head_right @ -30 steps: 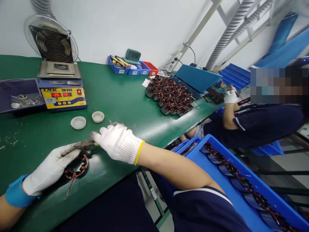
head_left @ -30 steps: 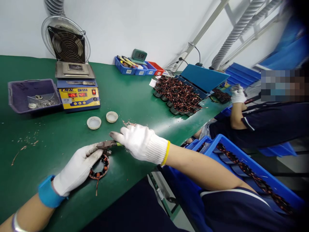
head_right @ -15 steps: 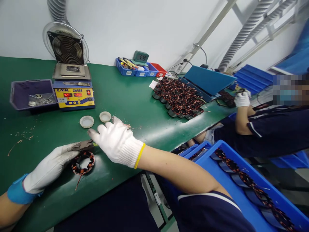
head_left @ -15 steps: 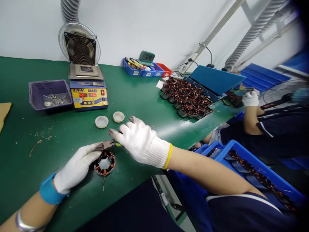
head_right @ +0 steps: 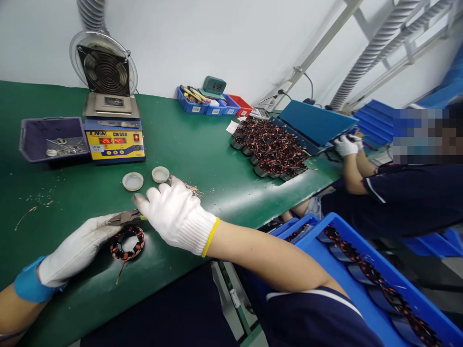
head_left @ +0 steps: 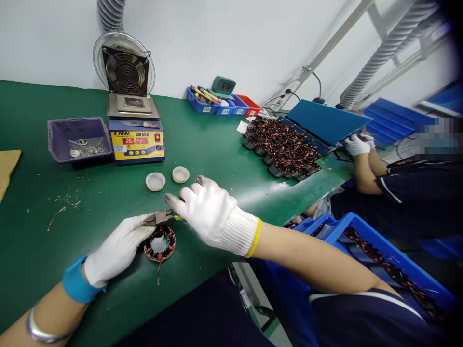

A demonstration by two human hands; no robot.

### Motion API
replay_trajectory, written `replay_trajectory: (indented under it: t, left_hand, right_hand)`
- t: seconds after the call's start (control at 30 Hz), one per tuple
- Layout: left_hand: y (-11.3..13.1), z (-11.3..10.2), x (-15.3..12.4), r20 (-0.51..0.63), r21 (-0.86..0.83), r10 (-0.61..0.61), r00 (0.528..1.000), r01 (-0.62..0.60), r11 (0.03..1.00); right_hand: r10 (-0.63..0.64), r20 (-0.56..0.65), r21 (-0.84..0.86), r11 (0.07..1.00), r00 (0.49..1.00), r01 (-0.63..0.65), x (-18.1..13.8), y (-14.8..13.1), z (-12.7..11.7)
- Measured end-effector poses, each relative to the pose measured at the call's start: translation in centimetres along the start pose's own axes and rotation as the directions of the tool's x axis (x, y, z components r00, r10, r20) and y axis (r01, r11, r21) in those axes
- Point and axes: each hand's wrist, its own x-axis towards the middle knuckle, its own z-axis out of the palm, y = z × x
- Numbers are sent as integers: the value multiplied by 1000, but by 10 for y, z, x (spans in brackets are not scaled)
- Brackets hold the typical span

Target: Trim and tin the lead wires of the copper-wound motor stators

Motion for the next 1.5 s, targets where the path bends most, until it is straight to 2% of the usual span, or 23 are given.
replay_trajectory:
  t: [0.53,0.63,0.8,0.87,0.93,0.97,1.0,1.07,1.13,1.2,1.27,1.33,1.4,1.5]
  left_hand:
    - [4,1,0,3,44,-7,1000,7,999]
    - [4,1,0,11,69,4,1000,-5,998]
    - [4,0,1,-5,95,-8,1000,8,995]
    - [6,-3,-1,-82,97,18,996,-10,995]
    - [11,-6,-6,-200,220,134,971,-89,972]
    - [13,-7,-11,-218,353,234,948,-147,924]
    - [16,-7,-15,-184,517,348,919,-211,830]
    - [21,-5,-26,25,802,506,862,-319,504]
    - [24,0,-34,245,912,516,821,-375,164]
    - [25,7,-38,374,919,467,801,-387,-72]
    - [23,13,-37,436,900,425,794,-388,-198]
    - [24,19,-33,432,899,387,815,-357,-251]
    - [28,28,-28,381,911,335,862,-289,-295]
    - [37,38,-24,250,917,249,936,-146,-371]
  right_hand:
    - [61,81,49,997,995,-65,-3,-5,-3]
    - [89,127,72,992,988,-99,-6,-7,-3]
    - [52,199,142,987,979,-82,-9,-2,-11]
    - [92,182,194,973,979,-127,-13,4,-11]
    - [203,144,286,928,969,-237,-21,10,-8]
    - [263,116,361,887,958,-287,-26,13,-5]
    - [317,84,454,832,945,-319,-32,15,-2]
    - [389,62,664,671,919,-329,-46,17,5]
    - [388,155,841,430,908,-328,-60,15,13]
    - [306,290,938,99,907,-333,-73,10,22]
    - [221,346,921,-264,912,-285,-82,1,31]
    - [171,371,810,-540,913,-229,-88,-9,40]
    - [110,409,696,-680,906,-232,-91,-15,45]
    - [37,408,644,-720,912,-259,-92,-19,49]
